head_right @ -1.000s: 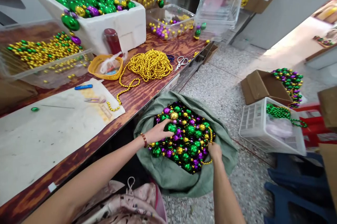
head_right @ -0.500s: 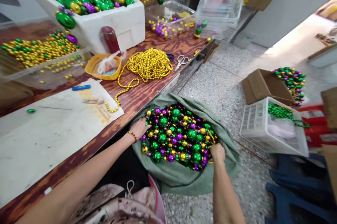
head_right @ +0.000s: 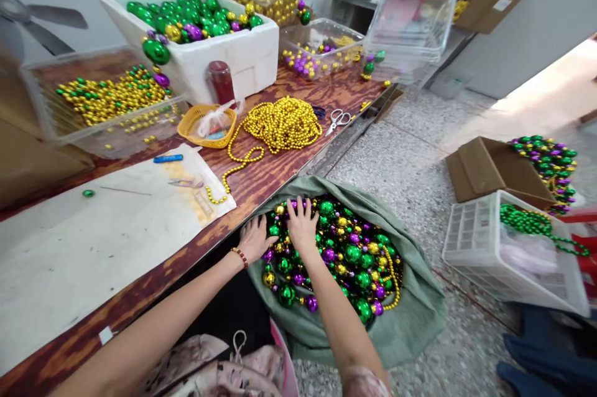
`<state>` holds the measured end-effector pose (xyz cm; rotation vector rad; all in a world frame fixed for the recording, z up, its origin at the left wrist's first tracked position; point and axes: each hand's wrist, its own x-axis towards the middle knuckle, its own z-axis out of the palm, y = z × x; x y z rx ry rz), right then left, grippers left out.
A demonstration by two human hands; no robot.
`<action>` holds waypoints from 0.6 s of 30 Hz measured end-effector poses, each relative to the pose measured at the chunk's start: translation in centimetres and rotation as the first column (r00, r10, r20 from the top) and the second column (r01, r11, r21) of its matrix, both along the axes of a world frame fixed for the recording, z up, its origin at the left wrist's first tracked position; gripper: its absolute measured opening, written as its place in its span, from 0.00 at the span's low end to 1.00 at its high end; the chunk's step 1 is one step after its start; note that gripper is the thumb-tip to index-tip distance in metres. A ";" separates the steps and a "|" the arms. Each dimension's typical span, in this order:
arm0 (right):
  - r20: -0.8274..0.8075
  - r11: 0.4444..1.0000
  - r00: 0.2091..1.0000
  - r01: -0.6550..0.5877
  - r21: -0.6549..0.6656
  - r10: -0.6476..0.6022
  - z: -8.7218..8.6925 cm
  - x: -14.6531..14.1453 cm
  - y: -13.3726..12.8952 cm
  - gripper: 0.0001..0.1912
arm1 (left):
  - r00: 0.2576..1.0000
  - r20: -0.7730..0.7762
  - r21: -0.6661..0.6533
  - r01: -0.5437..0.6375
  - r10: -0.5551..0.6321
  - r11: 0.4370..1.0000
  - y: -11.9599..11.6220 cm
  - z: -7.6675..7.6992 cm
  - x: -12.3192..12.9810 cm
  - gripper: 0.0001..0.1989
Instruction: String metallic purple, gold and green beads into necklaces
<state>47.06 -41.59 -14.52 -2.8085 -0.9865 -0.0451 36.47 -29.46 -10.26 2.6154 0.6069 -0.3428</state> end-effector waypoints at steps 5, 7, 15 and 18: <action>0.023 0.983 0.984 0.180 -0.045 -0.179 -0.5 2.9 0.4 0.30 | 0.995 0.059 0.012 -0.079 0.078 0.997 0.6 0.2 -0.7 0.36; 0.070 0.985 0.985 0.163 -0.054 -0.159 -1.0 2.8 0.0 0.28 | 0.997 0.051 -0.041 -0.061 0.063 0.997 0.9 0.2 -1.0 0.38; 0.033 0.986 0.998 0.061 -0.154 -0.057 0.1 2.8 -1.3 0.24 | 0.965 0.202 -0.242 0.216 -0.169 0.946 2.2 1.9 -6.1 0.18; 0.007 0.999 0.999 0.042 0.025 -0.042 4.2 2.6 0.9 0.18 | 0.949 0.250 -0.367 0.277 -0.193 0.888 2.7 3.0 -9.3 0.17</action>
